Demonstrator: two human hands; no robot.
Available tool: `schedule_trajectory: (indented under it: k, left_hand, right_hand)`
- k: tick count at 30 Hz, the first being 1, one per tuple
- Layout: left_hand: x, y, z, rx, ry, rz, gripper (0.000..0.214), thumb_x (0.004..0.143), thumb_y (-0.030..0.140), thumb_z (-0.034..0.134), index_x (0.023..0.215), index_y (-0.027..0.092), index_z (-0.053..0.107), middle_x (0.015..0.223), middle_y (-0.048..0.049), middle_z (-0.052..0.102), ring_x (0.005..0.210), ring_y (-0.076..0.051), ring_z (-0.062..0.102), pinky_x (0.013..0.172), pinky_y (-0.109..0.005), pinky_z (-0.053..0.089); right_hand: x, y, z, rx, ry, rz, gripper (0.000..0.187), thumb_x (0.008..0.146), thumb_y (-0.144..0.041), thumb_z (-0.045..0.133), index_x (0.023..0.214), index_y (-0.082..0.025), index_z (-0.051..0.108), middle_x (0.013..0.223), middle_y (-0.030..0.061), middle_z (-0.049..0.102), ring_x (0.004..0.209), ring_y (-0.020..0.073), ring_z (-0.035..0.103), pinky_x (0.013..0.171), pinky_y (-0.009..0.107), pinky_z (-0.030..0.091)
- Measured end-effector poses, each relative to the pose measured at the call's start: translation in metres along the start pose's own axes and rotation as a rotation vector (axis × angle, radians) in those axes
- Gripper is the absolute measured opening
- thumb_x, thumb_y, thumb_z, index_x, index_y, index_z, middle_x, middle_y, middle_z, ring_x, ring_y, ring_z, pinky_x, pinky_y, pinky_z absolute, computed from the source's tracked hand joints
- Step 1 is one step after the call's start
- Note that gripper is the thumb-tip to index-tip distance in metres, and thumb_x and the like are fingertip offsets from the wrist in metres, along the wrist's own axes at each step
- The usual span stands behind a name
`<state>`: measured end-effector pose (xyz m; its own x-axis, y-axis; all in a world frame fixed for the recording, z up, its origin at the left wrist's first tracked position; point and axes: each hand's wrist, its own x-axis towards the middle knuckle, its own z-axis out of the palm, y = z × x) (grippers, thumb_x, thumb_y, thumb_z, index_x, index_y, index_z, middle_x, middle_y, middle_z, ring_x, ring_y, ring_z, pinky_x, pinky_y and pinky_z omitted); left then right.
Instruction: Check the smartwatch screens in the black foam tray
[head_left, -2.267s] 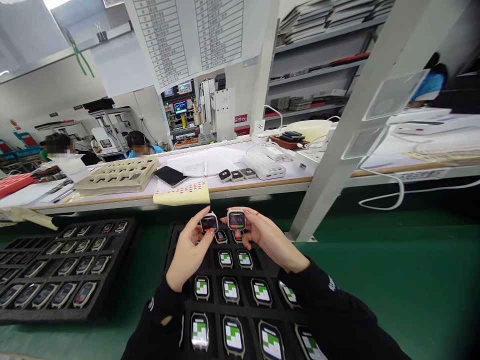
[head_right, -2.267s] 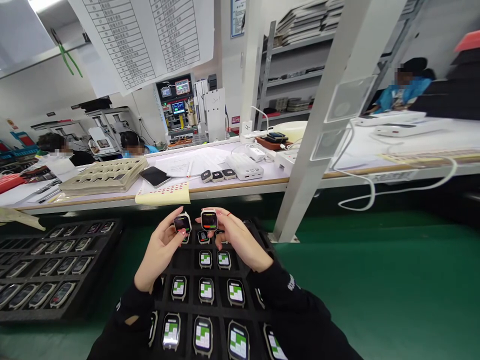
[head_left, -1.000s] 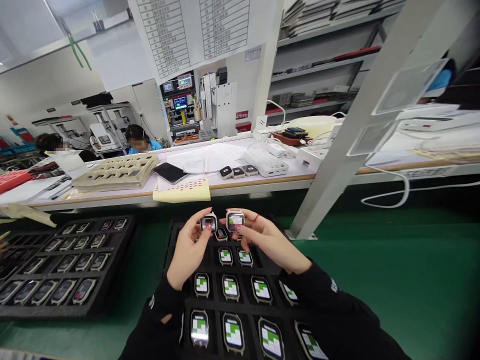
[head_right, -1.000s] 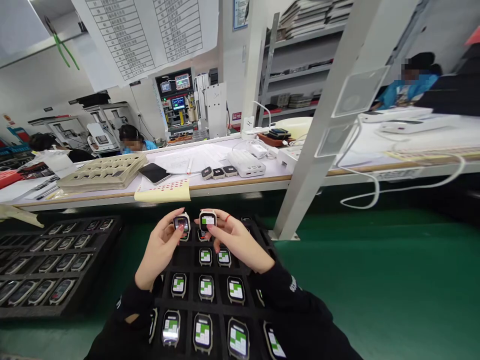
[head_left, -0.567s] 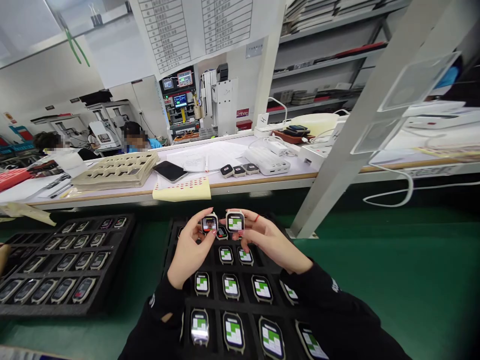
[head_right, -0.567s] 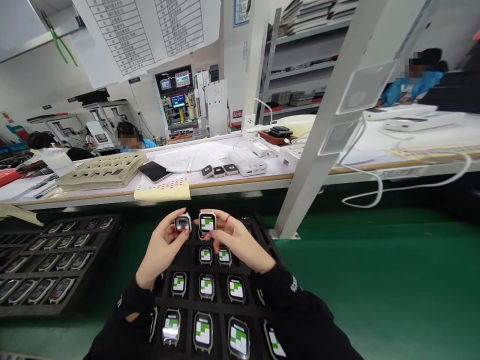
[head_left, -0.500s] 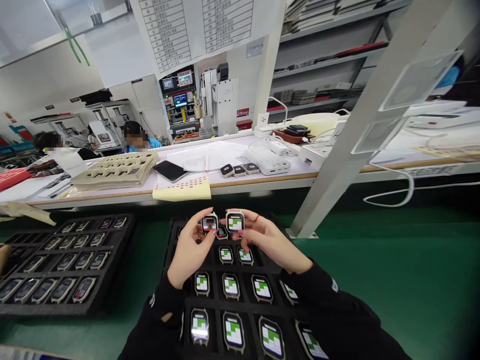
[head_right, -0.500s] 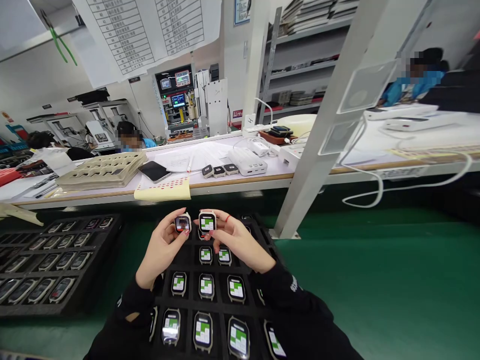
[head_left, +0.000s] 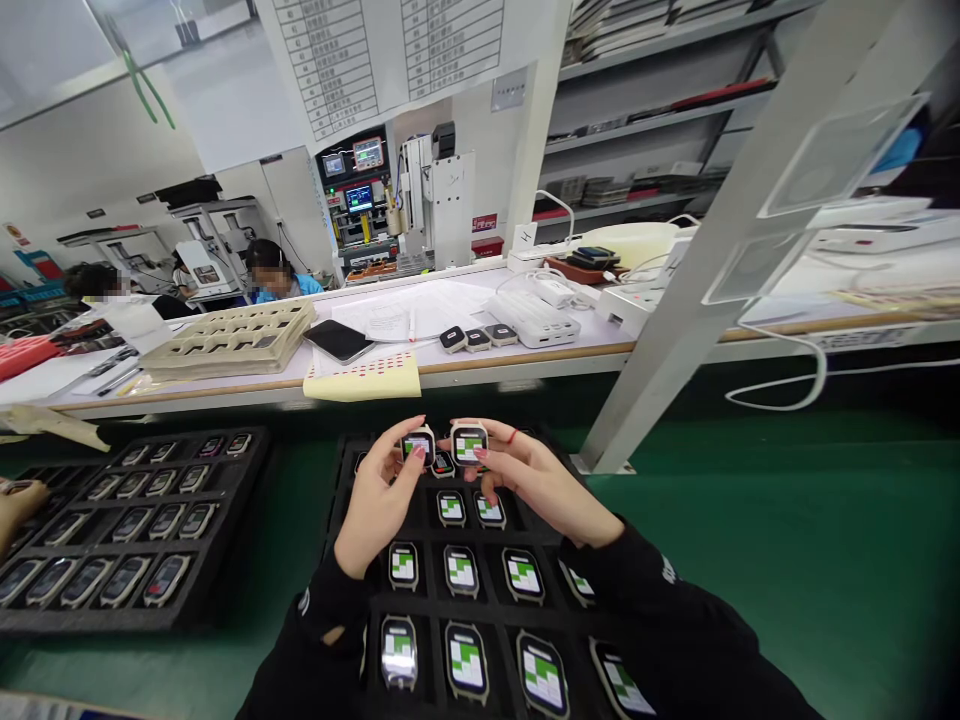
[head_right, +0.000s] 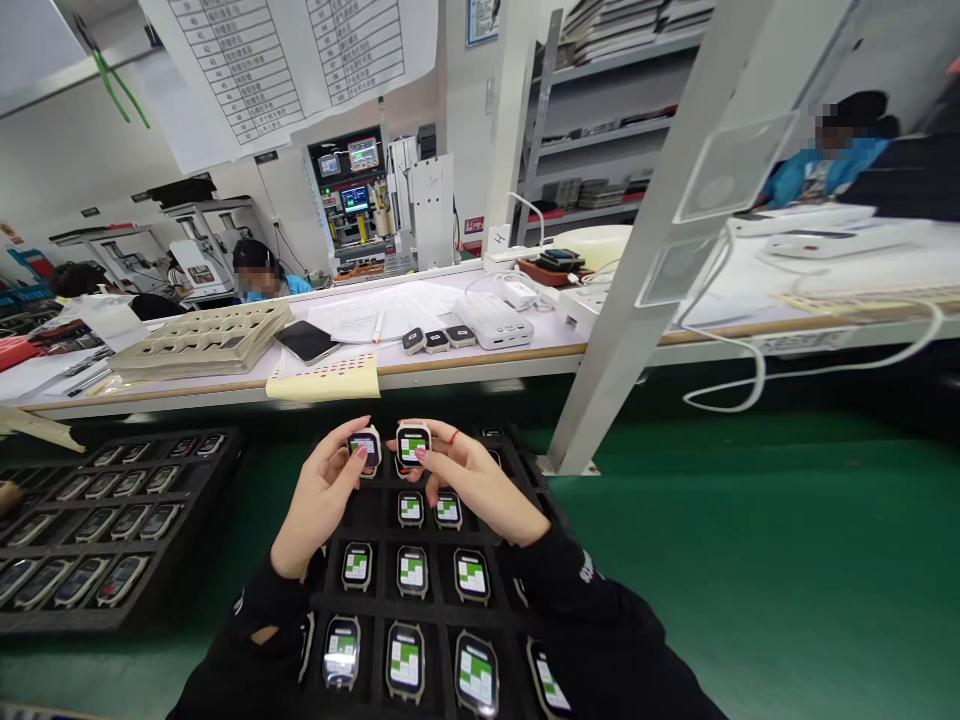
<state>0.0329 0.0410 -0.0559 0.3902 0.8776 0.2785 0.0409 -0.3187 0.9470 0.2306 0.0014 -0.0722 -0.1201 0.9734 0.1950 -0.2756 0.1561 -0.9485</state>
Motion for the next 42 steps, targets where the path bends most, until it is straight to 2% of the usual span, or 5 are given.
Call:
schedule_trajectory:
  k: [16, 24, 30, 37, 42]
  left_hand:
    - [0.0, -0.004, 0.001, -0.041, -0.022, 0.011, 0.045, 0.086, 0.031, 0.065, 0.13, 0.026, 0.056, 0.13, -0.0071, 0.058, 0.107, -0.022, 0.06, 0.094, -0.035, 0.052]
    - [-0.001, -0.008, 0.0, -0.027, 0.006, 0.004, 0.043, 0.087, 0.034, 0.064, 0.129, 0.028, 0.056, 0.13, -0.0067, 0.057, 0.104, -0.02, 0.06, 0.091, -0.033, 0.053]
    - [-0.005, -0.006, 0.001, -0.023, -0.023, -0.03, 0.053, 0.086, 0.033, 0.065, 0.137, 0.03, 0.049, 0.124, -0.0075, 0.057, 0.095, -0.018, 0.062, 0.086, -0.032, 0.053]
    - [-0.006, -0.007, 0.003, -0.042, -0.031, -0.021, 0.055, 0.086, 0.03, 0.065, 0.138, 0.03, 0.047, 0.128, -0.0085, 0.054, 0.096, -0.019, 0.062, 0.081, -0.03, 0.054]
    - [-0.007, -0.006, 0.001, -0.031, -0.022, -0.016, 0.05, 0.088, 0.032, 0.063, 0.136, 0.031, 0.05, 0.128, -0.0074, 0.054, 0.098, -0.019, 0.061, 0.087, -0.032, 0.052]
  right_hand:
    - [-0.002, 0.0, 0.001, -0.05, 0.043, 0.009, 0.051, 0.087, -0.047, 0.069, 0.128, -0.021, 0.055, 0.119, 0.0139, 0.062, 0.074, 0.0188, 0.058, 0.048, 0.026, 0.05]
    - [-0.016, -0.001, -0.017, -0.157, 0.193, 0.047, 0.054, 0.085, -0.051, 0.07, 0.129, -0.022, 0.055, 0.109, 0.0091, 0.059, 0.076, 0.0199, 0.061, 0.049, 0.027, 0.053]
    - [-0.03, 0.023, -0.051, -0.526, 0.298, 0.29, 0.049, 0.086, -0.059, 0.061, 0.116, -0.021, 0.054, 0.076, 0.0018, 0.058, 0.065, 0.0213, 0.063, 0.054, 0.031, 0.054]
    - [-0.035, 0.036, -0.061, -1.028, 0.176, 0.392, 0.037, 0.092, -0.052, 0.039, 0.096, -0.021, 0.06, 0.078, 0.0057, 0.067, 0.072, 0.0279, 0.065, 0.069, 0.037, 0.05]
    - [-0.034, 0.033, -0.06, -1.096, 0.201, 0.38, 0.036, 0.09, -0.052, 0.037, 0.088, -0.023, 0.06, 0.088, 0.008, 0.07, 0.084, 0.0314, 0.066, 0.072, 0.036, 0.049]
